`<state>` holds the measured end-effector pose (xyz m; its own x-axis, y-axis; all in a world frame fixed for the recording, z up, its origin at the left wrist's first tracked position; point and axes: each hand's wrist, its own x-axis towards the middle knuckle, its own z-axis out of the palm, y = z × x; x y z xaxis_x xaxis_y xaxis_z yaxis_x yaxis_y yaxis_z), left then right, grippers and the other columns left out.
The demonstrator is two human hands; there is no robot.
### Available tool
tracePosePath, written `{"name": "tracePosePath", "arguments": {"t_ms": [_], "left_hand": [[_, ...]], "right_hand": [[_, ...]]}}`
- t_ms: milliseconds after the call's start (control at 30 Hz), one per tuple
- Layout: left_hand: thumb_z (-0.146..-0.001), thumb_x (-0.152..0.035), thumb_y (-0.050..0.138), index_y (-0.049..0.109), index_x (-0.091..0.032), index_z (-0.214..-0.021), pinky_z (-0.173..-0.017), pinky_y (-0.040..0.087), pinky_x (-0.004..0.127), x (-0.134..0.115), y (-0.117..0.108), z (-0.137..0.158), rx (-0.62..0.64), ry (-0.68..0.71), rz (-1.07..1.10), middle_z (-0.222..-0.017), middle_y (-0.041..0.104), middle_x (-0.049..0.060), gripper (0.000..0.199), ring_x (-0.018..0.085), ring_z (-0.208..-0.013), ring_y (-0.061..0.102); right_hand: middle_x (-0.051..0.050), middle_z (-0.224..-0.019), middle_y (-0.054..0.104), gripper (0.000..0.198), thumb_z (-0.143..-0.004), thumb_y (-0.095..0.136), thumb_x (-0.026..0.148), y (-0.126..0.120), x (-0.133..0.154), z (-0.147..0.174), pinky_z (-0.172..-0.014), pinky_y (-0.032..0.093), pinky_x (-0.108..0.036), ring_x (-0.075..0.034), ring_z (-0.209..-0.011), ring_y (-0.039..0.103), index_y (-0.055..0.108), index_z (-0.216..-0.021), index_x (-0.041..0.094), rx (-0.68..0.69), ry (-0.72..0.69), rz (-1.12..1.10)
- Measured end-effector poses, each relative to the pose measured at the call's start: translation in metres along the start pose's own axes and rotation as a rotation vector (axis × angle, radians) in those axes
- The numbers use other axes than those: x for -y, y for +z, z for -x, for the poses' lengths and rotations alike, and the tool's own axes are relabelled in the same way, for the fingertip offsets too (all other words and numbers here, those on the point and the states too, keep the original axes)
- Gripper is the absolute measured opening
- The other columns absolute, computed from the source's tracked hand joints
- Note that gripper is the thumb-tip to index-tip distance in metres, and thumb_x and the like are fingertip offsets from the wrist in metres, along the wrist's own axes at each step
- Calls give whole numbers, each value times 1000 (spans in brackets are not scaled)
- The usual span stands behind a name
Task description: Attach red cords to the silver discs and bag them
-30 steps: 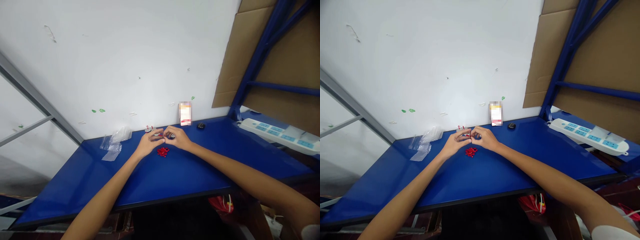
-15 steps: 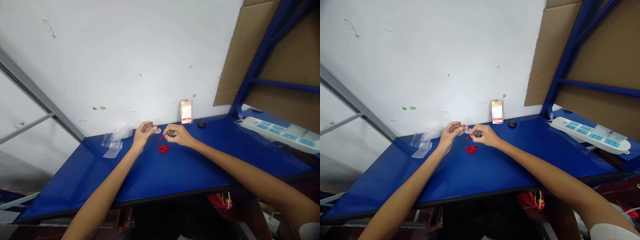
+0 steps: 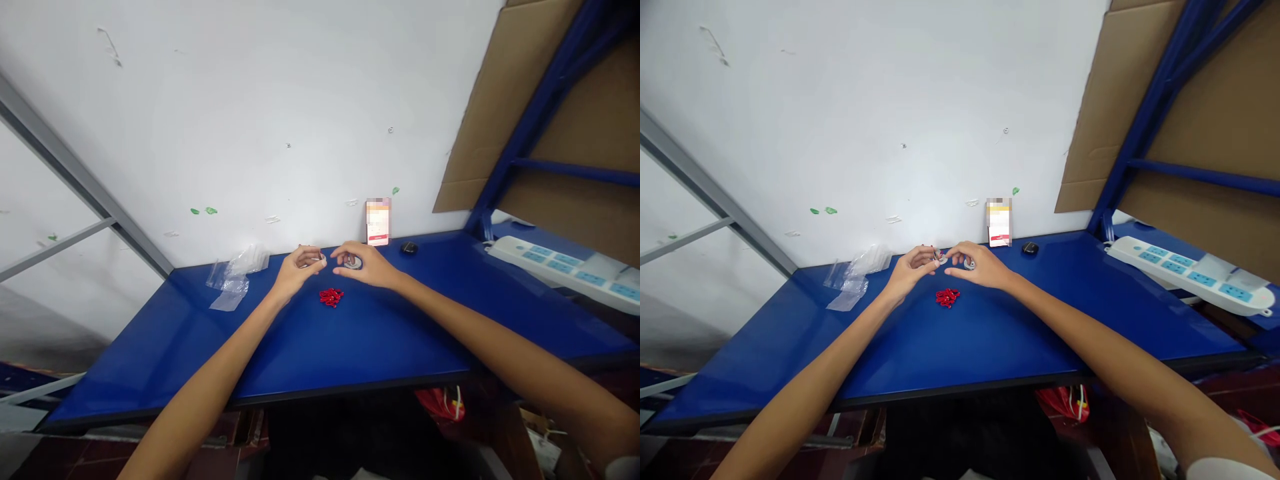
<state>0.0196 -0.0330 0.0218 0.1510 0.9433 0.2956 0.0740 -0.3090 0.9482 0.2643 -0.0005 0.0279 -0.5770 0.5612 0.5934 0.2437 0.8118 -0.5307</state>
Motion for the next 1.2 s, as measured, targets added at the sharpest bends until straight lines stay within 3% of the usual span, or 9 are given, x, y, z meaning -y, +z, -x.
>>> {"name": "tracePosePath", "arguments": {"t_ms": [100, 167, 300, 467, 567, 733, 933, 1067, 1200], "left_hand": [[-84, -41, 87, 70, -18, -116, -89, 64, 40, 1, 6, 5, 55, -43, 124, -117, 76, 11, 43, 25, -106, 74], [-85, -42, 87, 69, -17, -113, -96, 63, 44, 2, 10, 7, 58, -84, 200, -111, 77, 10, 41, 25, -104, 76], [-85, -44, 86, 69, -18, -120, -102, 61, 48, 5, 14, 9, 108, -131, 220, -115, 77, 11, 46, 28, -110, 77], [-91, -50, 79, 70, -20, -120, -89, 62, 45, 9, 6, 2, 34, -38, -86, -125, 76, 14, 43, 29, -109, 75], [-97, -47, 71, 72, -22, -114, -95, 58, 45, 19, -9, -4, -72, 82, -380, -118, 78, 11, 30, 29, -110, 72], [-100, -36, 63, 73, -22, -119, -109, 49, 50, 41, -41, -18, -127, 238, -801, -125, 73, 12, 26, 32, -119, 64], [-100, -35, 58, 73, -23, -128, -117, 42, 52, 57, -62, -27, -92, 246, -933, -134, 66, 13, 34, 34, -129, 57], [-96, -26, 57, 80, -24, -107, -117, 43, 53, 56, -61, -26, -14, 253, -984, -135, 66, 12, 26, 34, -130, 58], [-94, -28, 59, 78, -21, -119, -119, 43, 54, 55, -54, -21, 77, 196, -1008, -136, 71, 15, 32, 37, -133, 60]], "right_hand": [[-7, -114, 73, 35, -96, 78, 43, 3, 2, 1, -86, 57, -37, -24, -98, 70, 69, -126, 28, 0, -71, 83], [-8, -116, 73, 25, -102, 69, 38, 8, 3, 3, -91, 57, -38, -24, -103, 70, 70, -125, 29, 19, -137, 140], [-7, -114, 75, 22, -109, 55, 30, 10, -5, 4, -92, 57, -38, -23, -102, 71, 75, -119, 29, -20, -171, 211], [-8, -102, 77, 20, -105, 62, 30, -14, -38, 1, -84, 56, -38, -26, -101, 70, 81, -107, 27, 60, -83, 438], [-8, -100, 77, 19, -102, 65, 26, -33, -59, 2, -76, 54, -36, -26, -97, 71, 84, -100, 27, 145, -5, 499], [-5, -99, 77, 15, -98, 72, 36, -49, -72, 3, -76, 53, -35, -24, -91, 72, 87, -98, 32, 306, 24, 332], [-7, -106, 75, 20, -93, 79, 48, -52, -69, 3, -79, 56, -39, -27, -96, 70, 87, -102, 32, 347, 39, 340], [-8, -111, 74, 25, -100, 70, 50, -56, -63, 2, -88, 56, -41, -28, -104, 69, 85, -110, 33, 293, 19, 351], [-7, -103, 75, 22, -102, 68, 44, -53, -54, 2, -83, 55, -40, -27, -99, 70, 84, -104, 29, 239, 3, 370]]}}
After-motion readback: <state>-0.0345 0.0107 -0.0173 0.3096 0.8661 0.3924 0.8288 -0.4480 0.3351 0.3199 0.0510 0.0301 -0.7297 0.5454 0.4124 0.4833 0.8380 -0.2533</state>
